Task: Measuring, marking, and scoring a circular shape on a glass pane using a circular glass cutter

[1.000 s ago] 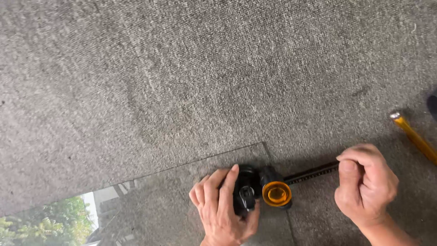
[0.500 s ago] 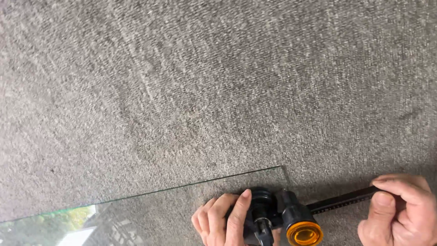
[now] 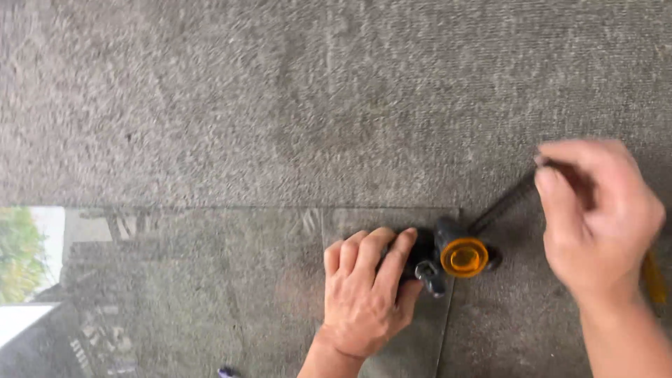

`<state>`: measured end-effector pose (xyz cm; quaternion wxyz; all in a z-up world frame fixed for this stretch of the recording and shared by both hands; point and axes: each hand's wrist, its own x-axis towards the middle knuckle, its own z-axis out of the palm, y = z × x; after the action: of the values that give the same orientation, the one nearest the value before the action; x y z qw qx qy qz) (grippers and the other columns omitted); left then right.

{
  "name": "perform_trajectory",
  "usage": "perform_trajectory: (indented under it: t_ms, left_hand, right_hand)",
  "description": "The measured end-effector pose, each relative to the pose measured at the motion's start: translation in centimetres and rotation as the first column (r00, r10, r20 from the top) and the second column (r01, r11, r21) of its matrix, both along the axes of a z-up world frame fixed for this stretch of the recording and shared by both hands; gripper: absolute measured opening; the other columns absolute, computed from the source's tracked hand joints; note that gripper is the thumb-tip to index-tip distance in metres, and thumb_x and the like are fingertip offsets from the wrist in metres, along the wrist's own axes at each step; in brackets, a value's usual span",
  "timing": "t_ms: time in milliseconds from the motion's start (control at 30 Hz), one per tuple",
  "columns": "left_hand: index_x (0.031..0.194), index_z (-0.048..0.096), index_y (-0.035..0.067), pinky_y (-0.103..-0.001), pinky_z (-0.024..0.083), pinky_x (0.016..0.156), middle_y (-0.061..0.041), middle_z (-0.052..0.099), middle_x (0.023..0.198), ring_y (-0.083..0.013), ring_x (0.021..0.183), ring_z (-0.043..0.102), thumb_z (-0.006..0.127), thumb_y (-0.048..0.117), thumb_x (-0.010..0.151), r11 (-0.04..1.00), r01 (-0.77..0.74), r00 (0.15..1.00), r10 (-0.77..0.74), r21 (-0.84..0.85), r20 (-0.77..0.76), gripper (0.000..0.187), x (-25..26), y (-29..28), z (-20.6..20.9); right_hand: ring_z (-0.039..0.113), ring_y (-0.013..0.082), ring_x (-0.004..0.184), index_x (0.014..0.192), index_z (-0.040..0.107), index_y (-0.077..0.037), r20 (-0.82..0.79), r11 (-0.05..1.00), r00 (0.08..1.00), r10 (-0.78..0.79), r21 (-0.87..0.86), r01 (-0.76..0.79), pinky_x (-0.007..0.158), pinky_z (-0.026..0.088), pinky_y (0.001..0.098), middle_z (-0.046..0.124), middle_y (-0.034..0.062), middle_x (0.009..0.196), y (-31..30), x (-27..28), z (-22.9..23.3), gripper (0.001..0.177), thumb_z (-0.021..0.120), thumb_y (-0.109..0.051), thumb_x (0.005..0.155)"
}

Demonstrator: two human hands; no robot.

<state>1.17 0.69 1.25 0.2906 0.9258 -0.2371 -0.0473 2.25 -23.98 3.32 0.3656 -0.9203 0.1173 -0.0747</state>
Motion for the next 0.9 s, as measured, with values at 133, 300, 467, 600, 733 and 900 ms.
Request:
perform_trajectory:
  t_ms: [133, 300, 467, 600, 733, 900]
  left_hand:
    - [0.134, 0.063, 0.012, -0.046, 0.04, 0.088, -0.009, 0.061, 0.125, -0.0303, 0.107, 0.056, 0.048, 0.047, 0.1, 0.999, 0.041, 0.998, -0.041, -0.004, -0.043, 0.051, 0.1, 0.2, 0.0]
    - [0.128, 0.064, 0.007, -0.046, 0.041, 0.087, -0.012, 0.061, 0.123, -0.0317, 0.106, 0.059, 0.047, 0.044, 0.104, 0.998, 0.033, 0.999, -0.034, -0.061, -0.006, 0.048, 0.2, 0.3, -0.4]
    - [0.129, 0.064, 0.008, -0.046, 0.042, 0.086, -0.012, 0.061, 0.123, -0.032, 0.106, 0.058, 0.046, 0.045, 0.103, 0.997, 0.05, 0.999, -0.05, -0.051, -0.003, 0.048, -0.1, 0.3, -0.3]
    - [0.135, 0.062, 0.012, -0.046, 0.04, 0.09, -0.008, 0.06, 0.125, -0.0297, 0.108, 0.057, 0.046, 0.047, 0.101, 0.999, 0.04, 0.999, -0.04, -0.001, -0.01, 0.052, 0.0, 0.1, -0.4]
    - [0.137, 0.061, 0.013, -0.048, 0.041, 0.09, -0.008, 0.06, 0.125, -0.0307, 0.11, 0.058, 0.048, 0.048, 0.099, 0.999, 0.04, 0.999, -0.04, 0.009, -0.015, 0.053, -0.2, 0.1, -0.6]
    - [0.134, 0.062, 0.015, -0.047, 0.041, 0.092, -0.007, 0.06, 0.122, -0.0301, 0.109, 0.058, 0.064, 0.043, 0.086, 0.999, 0.021, 1.0, -0.021, 0.029, -0.023, 0.056, -0.2, -0.2, -0.5]
  right_hand:
    - [0.058, 0.0215, 0.086, 0.118, 0.069, 0.012, -0.006, 0.95, 0.965, 0.263, 0.176, -0.257, 0.079, 0.046, 0.0287, 0.066, 0.0207, 0.109, 1.8, 7.0, 0.6, 0.017, 0.067, 0.018, 0.103]
    - [0.044, 0.0094, 0.066, 0.115, 0.071, 0.004, -0.089, 0.903, 0.917, 0.39, 0.235, -0.361, 0.058, 0.035, 0.0202, 0.066, 0.0111, 0.104, 3.8, 10.3, 0.4, 0.018, 0.07, 0.011, 0.098]
    - [0.054, 0.0115, 0.074, 0.117, 0.069, 0.008, -0.086, 0.915, 0.937, 0.34, 0.261, -0.308, 0.057, 0.04, 0.0161, 0.066, 0.0162, 0.11, 3.4, 8.4, 1.3, 0.018, 0.067, 0.016, 0.101]
    - [0.051, 0.014, 0.061, 0.121, 0.063, 0.007, -0.158, 0.945, 0.984, -0.076, 0.303, 0.122, 0.055, 0.039, 0.0217, 0.06, 0.0131, 0.091, 0.2, 1.4, 1.7, 0.012, 0.065, 0.004, 0.109]
    - [0.051, 0.0149, 0.061, 0.113, 0.062, 0.006, -0.228, 0.917, 0.921, -0.316, 0.175, 0.358, 0.061, 0.041, 0.0252, 0.054, 0.0118, 0.07, -1.3, -7.7, 0.8, 0.005, 0.058, 0.003, 0.112]
    - [0.045, 0.0096, 0.056, 0.107, 0.066, 0.001, -0.255, 0.945, 0.921, -0.295, 0.065, 0.321, 0.057, 0.035, 0.0227, 0.056, 0.0044, 0.077, -0.4, -13.0, -0.1, 0.007, 0.061, -0.005, 0.107]
